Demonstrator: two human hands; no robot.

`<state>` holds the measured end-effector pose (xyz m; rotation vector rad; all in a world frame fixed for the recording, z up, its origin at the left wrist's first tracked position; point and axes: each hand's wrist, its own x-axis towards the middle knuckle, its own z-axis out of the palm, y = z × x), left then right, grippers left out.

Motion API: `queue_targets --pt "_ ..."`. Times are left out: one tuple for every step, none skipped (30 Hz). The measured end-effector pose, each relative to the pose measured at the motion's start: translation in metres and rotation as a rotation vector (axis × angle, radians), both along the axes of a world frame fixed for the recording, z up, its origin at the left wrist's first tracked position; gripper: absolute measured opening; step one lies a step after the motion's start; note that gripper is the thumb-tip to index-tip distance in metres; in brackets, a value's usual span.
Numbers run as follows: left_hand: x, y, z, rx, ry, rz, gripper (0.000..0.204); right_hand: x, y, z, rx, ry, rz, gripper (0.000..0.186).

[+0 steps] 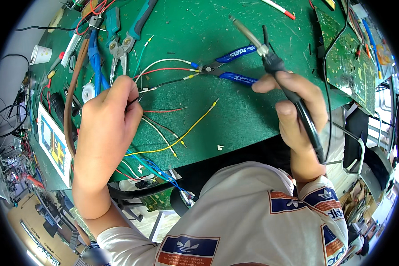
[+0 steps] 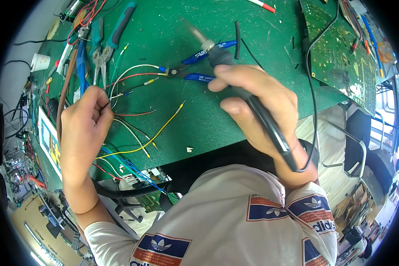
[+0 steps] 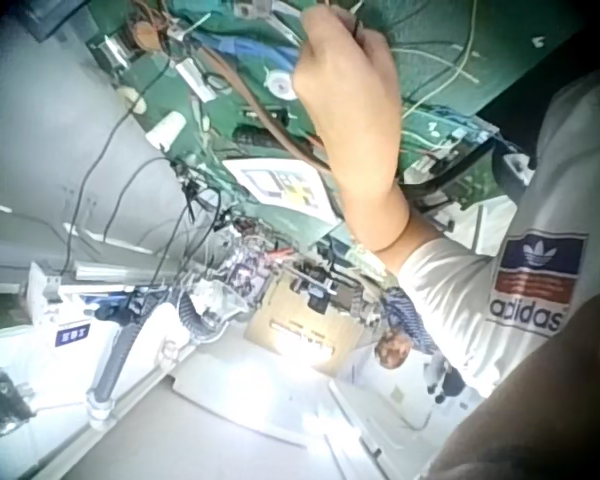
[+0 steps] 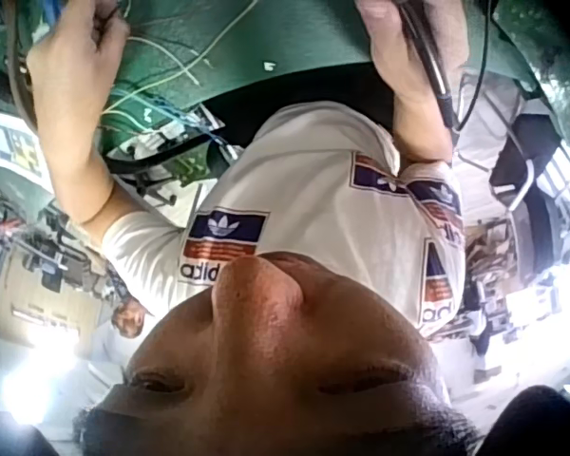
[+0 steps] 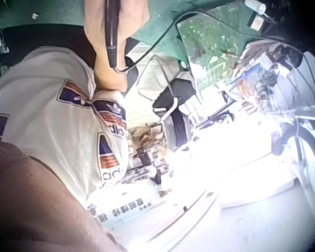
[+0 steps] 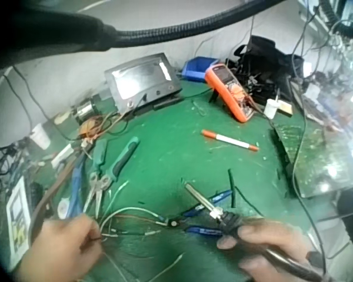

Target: The person joins wires together by hand using a soldering iron and solder wire.

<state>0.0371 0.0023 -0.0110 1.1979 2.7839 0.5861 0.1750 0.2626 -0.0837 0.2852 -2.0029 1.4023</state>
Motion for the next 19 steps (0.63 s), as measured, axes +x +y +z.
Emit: queue_targets --pt "0.001 0.0 -0.001 0.005 -0.004 0.007 0.016 -0.002 0.003 0.003 0.082 -0.025 0.0 0.034" --pt "0.001 0.0 0.0 0.002 0.012 -0.002 0.015 -0.005 0.007 0.005 0.172 -0.037 -0.006 0.031" --pt "0.001 0.0 0.001 0.0 0.029 -0.008 0.015 -0.008 0.012 0.007 0.263 -0.045 -0.01 0.028" --pt "0.001 0.0 0.001 -0.003 0.046 -0.015 0.015 -0.012 0.016 0.008 0.353 -0.049 -0.013 0.025" --pt "0.001 0.0 0.001 0.002 0.055 -0.016 0.015 -0.014 0.02 0.006 0.406 -0.049 -0.016 0.024" --pt "0.001 -0.001 0.001 0.007 0.062 -0.017 0.015 -0.016 0.021 0.007 0.471 -0.045 -0.027 0.023" --pt "0.001 -0.001 0.001 0.012 0.07 -0.018 0.015 -0.019 0.022 0.009 0.537 -0.038 -0.038 0.023" --pt "0.0 -0.001 0.001 0.021 0.076 -0.022 0.015 -0.02 0.021 0.013 0.59 -0.08 -0.029 0.024" --pt "0.0 -0.001 0.001 0.025 0.082 -0.026 0.015 -0.019 0.019 0.016 0.639 -0.121 -0.018 0.026" --pt "0.0 -0.001 0.001 0.029 0.087 -0.03 0.015 -0.019 0.017 0.017 0.687 -0.164 -0.008 0.027" --pt "0.0 -0.001 0.0 0.03 0.096 -0.037 0.015 -0.019 0.015 0.015 0.698 -0.171 -0.027 0.033" --pt "-0.001 -0.001 -0.001 0.031 0.103 -0.044 0.015 -0.019 0.014 0.012 0.698 -0.185 -0.026 0.032" --pt "-0.001 -0.001 -0.002 0.031 0.111 -0.051 0.014 -0.02 0.015 0.007 0.698 -0.199 -0.026 0.032" --pt "-0.001 0.0 -0.003 0.016 0.129 -0.047 0.014 -0.02 0.015 0.004 0.698 -0.213 -0.025 0.032" --pt "0.0 0.0 -0.003 0.0 0.146 -0.041 0.014 -0.021 0.014 0.002 0.635 -0.238 0.001 0.032" --pt "0.0 0.001 -0.004 -0.015 0.163 -0.035 0.013 -0.021 0.013 0.001 0.583 -0.249 0.016 0.031" --pt "0.0 0.0 -0.005 -0.067 0.172 -0.04 0.014 -0.021 0.013 0.001 0.531 -0.26 0.031 0.031" --pt "0.001 -0.002 -0.005 -0.121 0.184 -0.042 0.016 -0.021 0.012 0.0 0.477 -0.269 0.047 0.031" --pt "0.002 -0.004 -0.005 -0.174 0.194 -0.044 0.017 -0.02 0.012 -0.002 0.454 -0.263 0.052 0.031"
